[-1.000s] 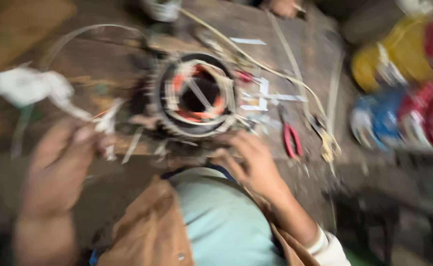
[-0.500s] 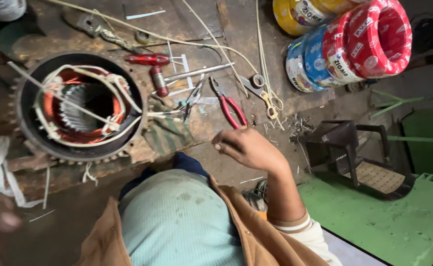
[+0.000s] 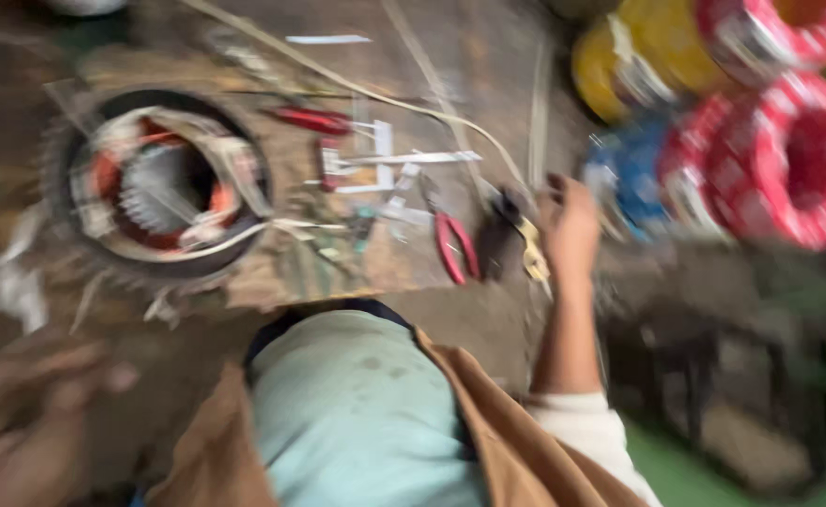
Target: The person inserts long white insulating strips into the slots of an electric motor stator on a workbench, pressing them down around the copper windings. They cut strips to length with scissors, use tape, and use pliers while working around the stator.
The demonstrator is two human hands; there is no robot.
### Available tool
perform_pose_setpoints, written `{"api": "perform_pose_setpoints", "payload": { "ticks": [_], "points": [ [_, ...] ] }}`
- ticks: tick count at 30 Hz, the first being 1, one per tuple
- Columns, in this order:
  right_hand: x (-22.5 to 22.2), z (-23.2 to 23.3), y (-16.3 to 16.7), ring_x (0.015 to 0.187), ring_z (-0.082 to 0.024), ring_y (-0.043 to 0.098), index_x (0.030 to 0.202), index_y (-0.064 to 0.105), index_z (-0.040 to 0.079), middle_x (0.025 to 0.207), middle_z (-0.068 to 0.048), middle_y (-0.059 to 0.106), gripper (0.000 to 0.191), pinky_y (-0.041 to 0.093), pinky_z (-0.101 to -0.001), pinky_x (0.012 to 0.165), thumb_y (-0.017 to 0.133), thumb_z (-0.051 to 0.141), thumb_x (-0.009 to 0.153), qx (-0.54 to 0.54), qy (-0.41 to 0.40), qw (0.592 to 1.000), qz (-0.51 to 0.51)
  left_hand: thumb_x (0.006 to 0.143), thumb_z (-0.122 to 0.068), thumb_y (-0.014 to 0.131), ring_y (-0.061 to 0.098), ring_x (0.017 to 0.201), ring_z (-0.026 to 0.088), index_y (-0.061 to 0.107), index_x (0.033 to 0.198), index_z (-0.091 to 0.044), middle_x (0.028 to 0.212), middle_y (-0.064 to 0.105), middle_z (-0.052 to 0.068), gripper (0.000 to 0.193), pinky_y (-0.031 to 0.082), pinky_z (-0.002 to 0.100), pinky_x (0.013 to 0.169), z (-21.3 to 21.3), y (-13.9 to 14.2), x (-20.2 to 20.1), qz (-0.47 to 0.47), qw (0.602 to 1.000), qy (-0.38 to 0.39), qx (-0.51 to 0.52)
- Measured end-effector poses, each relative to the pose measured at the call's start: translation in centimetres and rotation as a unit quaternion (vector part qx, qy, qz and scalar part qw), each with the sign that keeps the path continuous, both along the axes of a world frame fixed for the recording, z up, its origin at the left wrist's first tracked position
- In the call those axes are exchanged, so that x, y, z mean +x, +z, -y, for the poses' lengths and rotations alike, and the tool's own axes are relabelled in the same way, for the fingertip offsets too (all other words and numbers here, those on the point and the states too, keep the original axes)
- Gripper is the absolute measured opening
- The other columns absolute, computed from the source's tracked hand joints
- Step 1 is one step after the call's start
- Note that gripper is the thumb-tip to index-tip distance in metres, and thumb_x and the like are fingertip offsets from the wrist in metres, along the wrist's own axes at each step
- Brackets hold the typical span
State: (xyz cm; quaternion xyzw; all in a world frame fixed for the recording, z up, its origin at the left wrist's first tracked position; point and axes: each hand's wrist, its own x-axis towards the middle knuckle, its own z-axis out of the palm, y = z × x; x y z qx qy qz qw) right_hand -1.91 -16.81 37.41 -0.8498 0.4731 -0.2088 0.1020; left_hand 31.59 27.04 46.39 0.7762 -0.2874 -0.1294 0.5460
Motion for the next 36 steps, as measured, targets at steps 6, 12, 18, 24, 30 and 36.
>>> {"api": "perform_pose_setpoints", "payload": {
  "ticks": [6,12,18,24,30,36],
  "points": [
    [6.5,-1.5,0.9,0.089,-0.03,0.07,0.122,0.074,0.008,0.108,-0.017,0.071,0.02,0.054,-0.0397,0.08,0.071,0.018,0.105,0.043,0.157,0.986,0.022,0.099,-0.02,0.07,0.076,0.101,0.017,0.073,0.116,-0.009,0.11,0.078,0.007,0.021,0.057,0.031,0.086,2.7,4.8,-1.2,0.025,0.995,-0.098,0.01],
    [9.2,-1.9,-0.4,0.084,-0.025,0.069,0.119,0.075,0.008,0.099,-0.015,0.07,0.017,0.054,-0.0372,0.081,0.072,0.021,0.109,0.067,0.236,0.969,0.038,0.102,-0.023,0.065,0.071,0.113,0.022,0.068,0.128,-0.01,0.126,0.072,0.007,0.028,0.057,0.036,0.093,1.3,3.8,-3.2,0.022,0.998,-0.065,-0.009],
    [8.1,-1.6,3.5,0.095,-0.02,0.072,0.122,0.071,-0.002,0.107,-0.017,0.072,0.015,0.057,-0.0288,0.086,0.063,0.008,0.115,0.004,0.29,0.951,0.102,0.106,-0.031,0.06,0.07,0.119,0.023,0.064,0.13,-0.01,0.126,0.072,0.012,0.032,0.055,0.038,0.102,-6.2,-3.9,7.9,-0.01,0.966,0.257,0.01],
    [9.3,-7.4,11.2,0.091,-0.022,0.071,0.118,0.065,-0.013,0.102,-0.022,0.07,0.021,0.057,-0.0273,0.084,0.056,0.005,0.113,0.03,0.299,0.943,0.144,0.099,-0.041,0.067,0.039,0.138,0.049,0.041,0.151,0.0,0.154,0.036,0.032,0.07,0.037,0.056,0.109,-12.8,-11.9,19.8,0.106,0.841,0.402,0.346],
    [14.9,-19.6,14.2,0.099,-0.021,0.074,0.116,0.069,-0.002,0.109,-0.016,0.075,0.02,0.058,-0.0304,0.093,0.059,0.01,0.103,0.161,0.385,0.885,0.208,0.108,-0.035,0.055,0.048,0.107,0.035,0.051,0.132,-0.004,0.119,0.052,0.018,0.04,0.04,0.048,0.088,-11.4,-11.4,25.2,-0.022,0.901,0.29,0.322],
    [24.4,-27.9,16.8,0.106,-0.022,0.079,0.133,0.064,-0.001,0.119,-0.012,0.078,0.047,0.058,-0.0346,0.095,0.051,0.033,0.104,0.384,0.427,0.81,0.119,0.121,-0.017,0.044,0.039,0.074,0.008,0.056,0.112,-0.006,0.084,0.045,-0.002,0.018,0.034,0.026,0.068,-6.7,-1.3,18.2,-0.1,0.956,0.138,-0.24]
  ]
}}
